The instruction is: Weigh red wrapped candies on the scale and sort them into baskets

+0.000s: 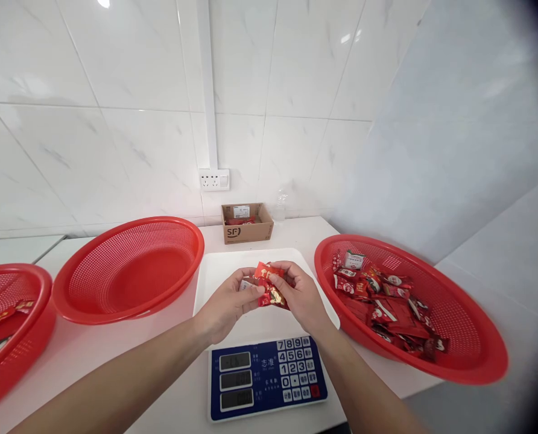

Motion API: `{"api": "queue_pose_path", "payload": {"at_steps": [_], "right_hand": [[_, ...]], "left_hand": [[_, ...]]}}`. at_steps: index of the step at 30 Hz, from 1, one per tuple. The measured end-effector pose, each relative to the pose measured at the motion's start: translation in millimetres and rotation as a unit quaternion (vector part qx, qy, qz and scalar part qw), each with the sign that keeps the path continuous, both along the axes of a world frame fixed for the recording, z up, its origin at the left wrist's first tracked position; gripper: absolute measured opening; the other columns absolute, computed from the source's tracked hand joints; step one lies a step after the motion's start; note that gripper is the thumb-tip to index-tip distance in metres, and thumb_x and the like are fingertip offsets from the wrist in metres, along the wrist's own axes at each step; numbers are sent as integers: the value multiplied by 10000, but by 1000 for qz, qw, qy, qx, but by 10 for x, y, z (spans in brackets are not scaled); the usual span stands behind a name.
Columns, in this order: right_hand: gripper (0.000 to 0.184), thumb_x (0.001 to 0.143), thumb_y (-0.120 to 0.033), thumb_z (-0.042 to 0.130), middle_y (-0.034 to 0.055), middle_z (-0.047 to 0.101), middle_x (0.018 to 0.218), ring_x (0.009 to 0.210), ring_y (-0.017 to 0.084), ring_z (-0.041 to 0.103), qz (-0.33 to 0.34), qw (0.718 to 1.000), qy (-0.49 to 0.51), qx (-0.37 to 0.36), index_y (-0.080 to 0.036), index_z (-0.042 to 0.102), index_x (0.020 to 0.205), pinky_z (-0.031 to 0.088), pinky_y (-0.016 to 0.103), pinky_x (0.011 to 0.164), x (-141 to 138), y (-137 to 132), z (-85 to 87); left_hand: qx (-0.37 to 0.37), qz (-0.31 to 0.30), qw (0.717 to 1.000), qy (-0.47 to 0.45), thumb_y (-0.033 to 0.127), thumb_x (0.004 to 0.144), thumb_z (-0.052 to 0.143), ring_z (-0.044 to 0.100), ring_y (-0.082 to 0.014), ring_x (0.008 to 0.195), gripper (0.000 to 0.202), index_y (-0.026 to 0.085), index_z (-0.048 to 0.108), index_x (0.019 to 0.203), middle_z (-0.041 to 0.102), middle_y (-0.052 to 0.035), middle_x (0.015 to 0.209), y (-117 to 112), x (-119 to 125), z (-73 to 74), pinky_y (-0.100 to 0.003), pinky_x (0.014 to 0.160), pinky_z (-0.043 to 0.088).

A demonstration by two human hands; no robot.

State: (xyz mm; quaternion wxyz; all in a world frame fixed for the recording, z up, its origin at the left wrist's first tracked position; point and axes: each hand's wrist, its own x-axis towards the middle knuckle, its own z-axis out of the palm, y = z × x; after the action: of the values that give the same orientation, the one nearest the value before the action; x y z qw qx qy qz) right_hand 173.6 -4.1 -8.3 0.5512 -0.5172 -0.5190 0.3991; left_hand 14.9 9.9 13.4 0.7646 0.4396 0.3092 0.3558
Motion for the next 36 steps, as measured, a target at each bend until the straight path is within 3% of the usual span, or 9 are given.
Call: {"api": "queue_pose_path", "payload": {"at_steps": [4, 10, 14, 19, 29, 36], "right_hand": [[268, 794, -401, 567, 48, 660, 1055, 935, 191, 618, 54, 996, -69, 20, -220, 634, 980, 479, 347, 836, 1, -14, 13], [303, 814, -374, 530, 60, 671, 1002, 872, 186, 635, 1, 996, -83, 26, -209, 603, 1058, 501, 356, 807, -9, -4, -45], [280, 829, -341, 510, 55, 668, 992, 860, 181, 631, -18, 990, -125, 59, -216, 600, 1063, 504, 351, 795, -39, -3, -61], [267, 832, -320, 494, 65, 657, 1031, 876, 177, 627, -17, 987, -148, 63, -209, 600, 1050, 493, 348, 814, -88, -17, -52], [315, 795, -342, 519, 44, 629, 949, 883, 174, 610, 14, 994, -101, 31, -215, 578, 1077, 480, 344, 811, -111, -16, -78], [298, 802, -330, 524, 34, 614, 915, 850, 164, 602, 34, 995, -90, 34, -213, 568, 1072, 482, 340, 799, -128, -28, -67]], "left_hand": [[11, 17, 1000, 11, 364, 815, 606, 566, -120, 769, 218, 174, 579, 919, 606, -30, 879, 37, 7, -20, -303, 758, 483], [-39, 56, 998, 7, 275, 851, 553, 597, -126, 772, 99, 179, 528, 846, 607, -20, 851, 37, 17, -62, -329, 798, 493], [-31, 33, 999, 0, 310, 822, 601, 599, -137, 839, 160, 184, 532, 893, 607, -33, 925, 21, 32, -51, -339, 833, 486], [-2, 9, 999, 31, 199, 662, 751, 601, -157, 852, 367, 189, 518, 946, 605, -33, 948, 18, 42, -70, -355, 834, 475], [34, 1, 996, 85, 242, 678, 734, 607, -175, 849, 357, 185, 520, 958, 619, -45, 933, 25, -61, -97, -353, 802, 467], [78, 15, 992, 103, 361, 720, 692, 599, -153, 809, 387, 232, 539, 1051, 619, -20, 940, 4, -96, -92, -304, 729, 488]]}}
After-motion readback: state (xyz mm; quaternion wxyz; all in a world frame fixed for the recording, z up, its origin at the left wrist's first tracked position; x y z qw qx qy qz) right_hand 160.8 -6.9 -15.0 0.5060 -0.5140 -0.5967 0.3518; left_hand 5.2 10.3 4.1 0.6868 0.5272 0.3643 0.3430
